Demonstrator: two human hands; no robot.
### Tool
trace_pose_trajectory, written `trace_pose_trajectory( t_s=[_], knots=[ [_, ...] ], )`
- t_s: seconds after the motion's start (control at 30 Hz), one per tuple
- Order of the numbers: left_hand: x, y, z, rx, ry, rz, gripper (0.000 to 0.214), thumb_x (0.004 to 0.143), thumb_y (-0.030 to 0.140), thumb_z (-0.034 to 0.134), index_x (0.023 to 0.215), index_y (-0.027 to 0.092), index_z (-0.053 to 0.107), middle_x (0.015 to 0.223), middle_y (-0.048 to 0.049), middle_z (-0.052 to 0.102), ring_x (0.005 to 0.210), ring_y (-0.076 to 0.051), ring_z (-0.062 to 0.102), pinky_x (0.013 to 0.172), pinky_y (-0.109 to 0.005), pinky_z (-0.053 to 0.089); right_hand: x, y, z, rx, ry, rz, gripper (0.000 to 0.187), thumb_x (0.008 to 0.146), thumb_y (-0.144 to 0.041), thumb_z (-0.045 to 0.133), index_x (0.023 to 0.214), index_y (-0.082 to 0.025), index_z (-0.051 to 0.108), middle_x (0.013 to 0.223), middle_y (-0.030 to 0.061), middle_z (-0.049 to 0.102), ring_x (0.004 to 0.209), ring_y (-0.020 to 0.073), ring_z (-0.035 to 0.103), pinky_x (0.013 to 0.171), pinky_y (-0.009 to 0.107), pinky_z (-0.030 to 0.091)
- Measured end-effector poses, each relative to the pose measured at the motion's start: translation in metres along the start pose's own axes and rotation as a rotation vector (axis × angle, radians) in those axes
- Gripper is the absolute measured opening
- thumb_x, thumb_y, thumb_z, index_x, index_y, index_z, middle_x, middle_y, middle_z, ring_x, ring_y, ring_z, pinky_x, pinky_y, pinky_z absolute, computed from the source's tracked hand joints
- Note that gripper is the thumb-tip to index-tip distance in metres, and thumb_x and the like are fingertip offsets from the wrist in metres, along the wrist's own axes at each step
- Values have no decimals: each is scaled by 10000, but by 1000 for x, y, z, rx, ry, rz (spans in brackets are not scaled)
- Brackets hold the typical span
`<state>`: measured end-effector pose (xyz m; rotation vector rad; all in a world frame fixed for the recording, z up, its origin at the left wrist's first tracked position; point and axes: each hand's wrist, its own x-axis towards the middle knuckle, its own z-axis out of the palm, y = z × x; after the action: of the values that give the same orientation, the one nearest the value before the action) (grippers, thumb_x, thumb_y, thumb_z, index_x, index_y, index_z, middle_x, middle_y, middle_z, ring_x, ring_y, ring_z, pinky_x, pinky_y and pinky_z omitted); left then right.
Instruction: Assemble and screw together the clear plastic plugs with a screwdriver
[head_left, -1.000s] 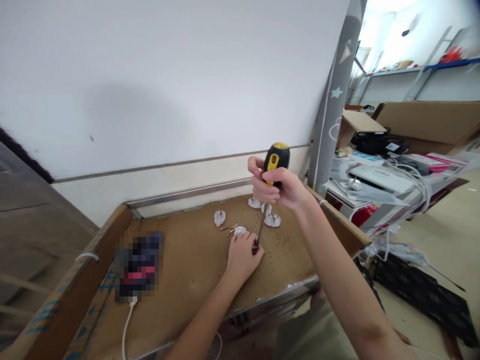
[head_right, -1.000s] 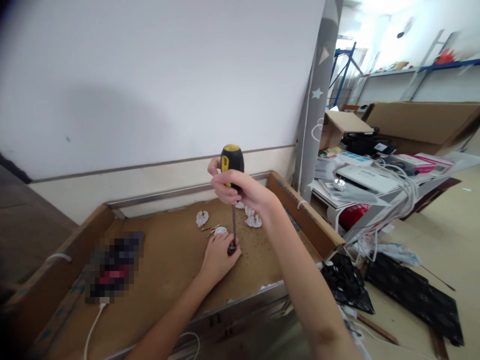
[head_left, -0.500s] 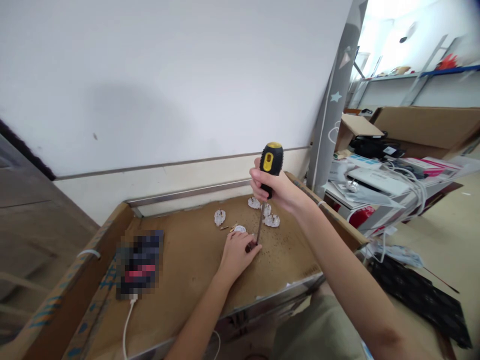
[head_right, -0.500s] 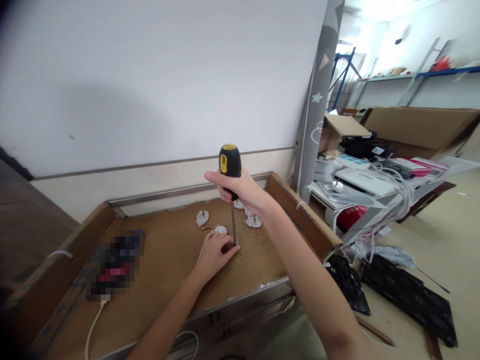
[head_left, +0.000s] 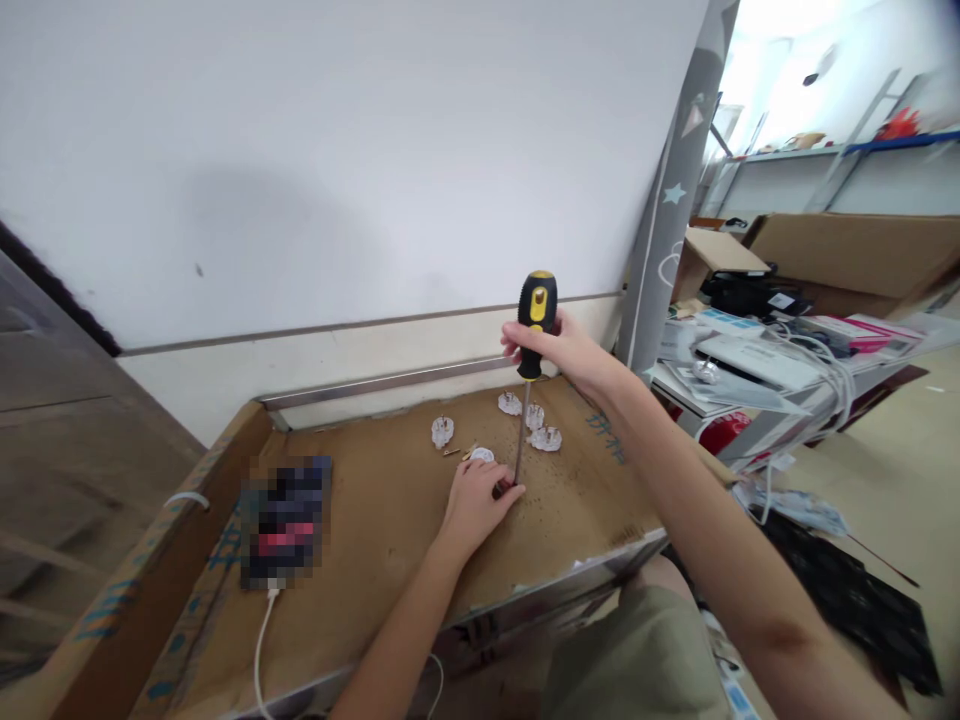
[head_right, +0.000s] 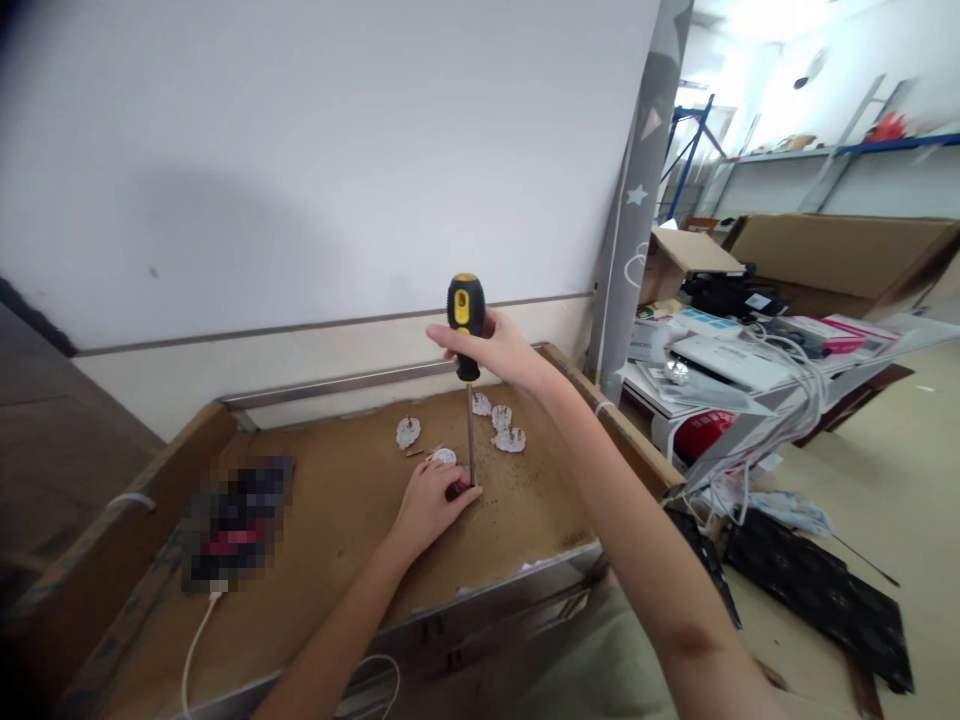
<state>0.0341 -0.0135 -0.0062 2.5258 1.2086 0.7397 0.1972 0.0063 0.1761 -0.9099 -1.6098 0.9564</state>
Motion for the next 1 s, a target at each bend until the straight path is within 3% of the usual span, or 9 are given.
trace_pose_trajectory(
  t_s=[0.07, 0.2, 0.33, 0.47, 0.67, 0.73, 0.83, 0.93, 1.0],
  knots=[
    [0, 1, -1, -1, -5, 2, 190, 802, 341, 587, 674, 205, 554, 735, 28, 623, 802, -167, 534, 816, -317, 323, -3, -10, -4, -258, 86, -54, 473, 647, -491, 674, 933, -142, 531, 843, 41, 556, 745, 101, 526, 678, 252, 446],
    [1, 2, -2, -6, -8, 1, 171, 798, 322, 584, 675, 206, 558, 727, 27, 618, 799, -167, 532, 798, -312, 329, -11, -40, -9, -516, 102, -275, 568, 722, -434, 620, 1188, -207, 387, 866, 15, 541, 720, 90, 496, 664, 243, 412],
    [0, 1, 0, -4, 1, 1, 181, 795, 328, 589, 668, 204, 558, 729, 28, 620, 801, -169, 534, 792, -313, 333, -10, -71, -11, -912, -11, -284, 281, 761, -417, 569, 908, -180, 533, 703, -2, 526, 595, 69, 414, 575, 228, 305],
    [0, 0, 1, -5, 9, 1, 181, 790, 335, 596, 667, 207, 560, 725, 29, 621, 788, -168, 536, 776, -310, 345, -5, -91, -15, -1213, -32, -144, 331, 649, -473, 670, 731, -170, 564, 501, -31, 405, 491, 49, 290, 530, 223, 192],
    [-1, 1, -2, -44, -4, -12, 120, 778, 315, 598, 708, 218, 600, 757, 23, 648, 803, -173, 547, 797, -322, 354, -3, -105, -15, -868, -285, -51, 264, 543, -219, 769, 761, -176, 625, 534, -46, 490, 468, 32, 367, 479, 204, 243],
    [0, 1, -2, -42, -13, -18, 122, 777, 309, 596, 699, 215, 599, 753, 20, 648, 799, -176, 547, 803, -328, 355, 1, -106, -18, -650, -249, 67, 277, 480, -118, 781, 704, -149, 621, 529, -44, 474, 487, 37, 407, 468, 194, 269],
    [1, 0, 0, -40, -18, -11, 125, 777, 306, 599, 692, 215, 594, 747, 22, 646, 790, -174, 546, 802, -326, 357, 8, -106, -24, -383, -58, 131, 229, 498, -71, 753, 647, -123, 586, 520, -42, 431, 527, 50, 453, 469, 180, 294],
    [1, -1, 1, -41, -22, -5, 119, 783, 300, 596, 698, 217, 593, 744, 23, 643, 789, -173, 545, 782, -316, 360, 10, -104, -26, -397, 29, 63, 193, 550, -158, 742, 619, -138, 563, 508, -50, 409, 515, 39, 442, 463, 174, 288],
    [1, -2, 0, -48, -25, -6, 119, 790, 301, 589, 705, 218, 593, 750, 20, 643, 797, -174, 547, 778, -313, 361, 7, -105, -22, -547, -37, 18, 218, 551, -245, 751, 608, -152, 562, 492, -57, 408, 479, 28, 413, 453, 179, 272]
  ],
)
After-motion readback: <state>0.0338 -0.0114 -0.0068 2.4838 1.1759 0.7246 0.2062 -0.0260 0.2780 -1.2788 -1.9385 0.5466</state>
